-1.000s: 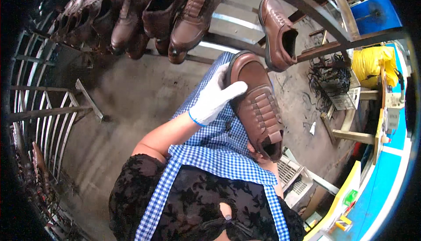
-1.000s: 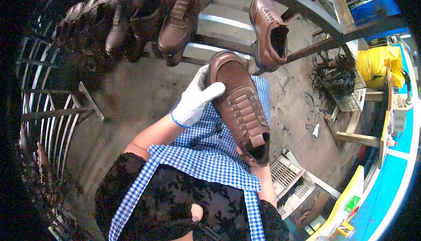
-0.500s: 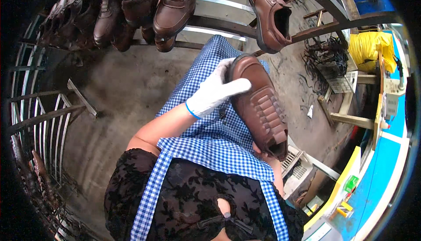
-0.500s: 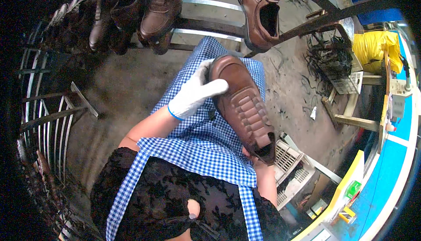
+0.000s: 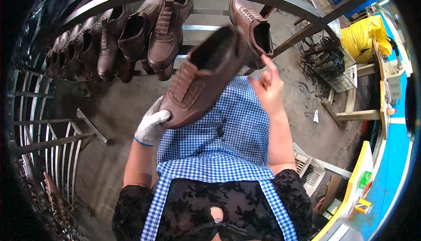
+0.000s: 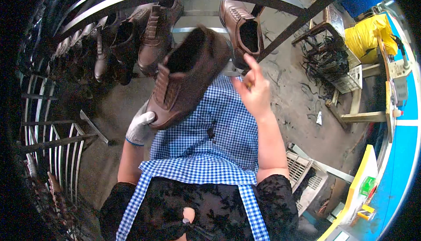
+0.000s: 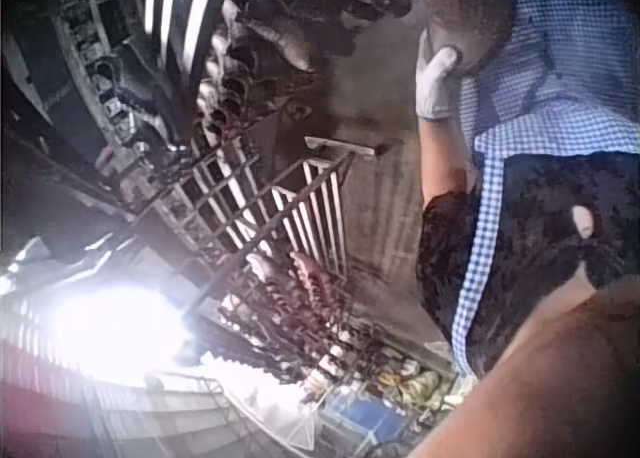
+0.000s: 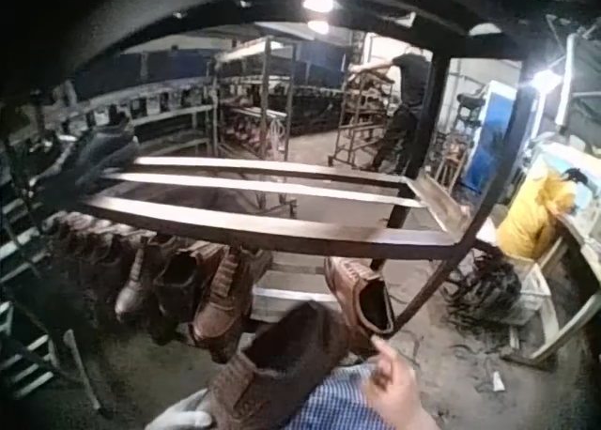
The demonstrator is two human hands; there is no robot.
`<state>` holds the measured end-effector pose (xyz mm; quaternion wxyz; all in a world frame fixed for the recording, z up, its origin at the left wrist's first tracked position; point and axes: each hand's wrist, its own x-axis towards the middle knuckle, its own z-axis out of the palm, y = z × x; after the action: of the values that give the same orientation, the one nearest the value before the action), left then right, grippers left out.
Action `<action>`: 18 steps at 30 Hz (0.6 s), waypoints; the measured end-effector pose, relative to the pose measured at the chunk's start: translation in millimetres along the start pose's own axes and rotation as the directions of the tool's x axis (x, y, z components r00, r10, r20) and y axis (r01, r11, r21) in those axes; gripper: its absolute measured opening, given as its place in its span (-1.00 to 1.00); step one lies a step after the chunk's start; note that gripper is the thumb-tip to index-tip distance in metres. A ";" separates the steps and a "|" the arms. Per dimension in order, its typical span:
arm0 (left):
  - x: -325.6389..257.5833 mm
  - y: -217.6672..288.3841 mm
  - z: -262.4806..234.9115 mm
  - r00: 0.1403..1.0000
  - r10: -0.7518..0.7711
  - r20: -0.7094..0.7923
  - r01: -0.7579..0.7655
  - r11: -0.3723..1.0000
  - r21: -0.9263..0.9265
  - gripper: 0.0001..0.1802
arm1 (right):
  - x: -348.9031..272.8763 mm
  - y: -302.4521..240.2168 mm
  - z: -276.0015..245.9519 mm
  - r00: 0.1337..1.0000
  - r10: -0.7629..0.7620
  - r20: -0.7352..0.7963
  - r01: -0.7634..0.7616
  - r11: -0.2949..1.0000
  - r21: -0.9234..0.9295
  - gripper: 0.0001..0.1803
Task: Trimming excess material and loose threads from newly manufactured brown shoes.
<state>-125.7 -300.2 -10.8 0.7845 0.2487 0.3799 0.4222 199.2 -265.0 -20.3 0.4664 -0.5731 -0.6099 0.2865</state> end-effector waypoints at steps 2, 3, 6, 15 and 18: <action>6.6 -6.0 9.9 0.999 0.035 -0.026 -0.036 0.999 -0.023 -0.07 | 20.5 -12.7 -2.1 0.998 -0.012 -0.065 -0.017 0.904 -0.427 -0.32; 20.5 -4.6 17.5 0.996 0.089 -0.012 -0.089 0.996 0.014 -0.08 | 28.5 -14.2 -4.6 0.996 0.066 -0.056 -0.086 0.843 -0.530 -0.33; 68.6 -6.7 37.1 0.986 0.161 -0.044 -0.161 0.987 0.009 -0.30 | 35.2 2.1 -8.9 0.996 -0.020 -0.085 -0.028 0.847 -0.530 -0.51; 100.1 -31.2 60.6 0.960 -0.133 -0.245 0.023 0.913 -0.407 -0.48 | -25.5 -10.2 -13.8 0.976 0.150 -0.159 -0.153 0.988 -0.011 -0.72; 81.8 -60.1 65.1 0.986 -0.166 0.025 0.163 0.902 -0.399 -0.52 | -61.7 -32.2 -16.5 0.990 0.018 -0.138 -0.027 0.997 -0.069 -0.74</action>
<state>-15.8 -266.3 -46.8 0.8498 0.0484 0.3089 0.4243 194.4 -333.4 0.0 0.4832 -0.6145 -0.5797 0.2299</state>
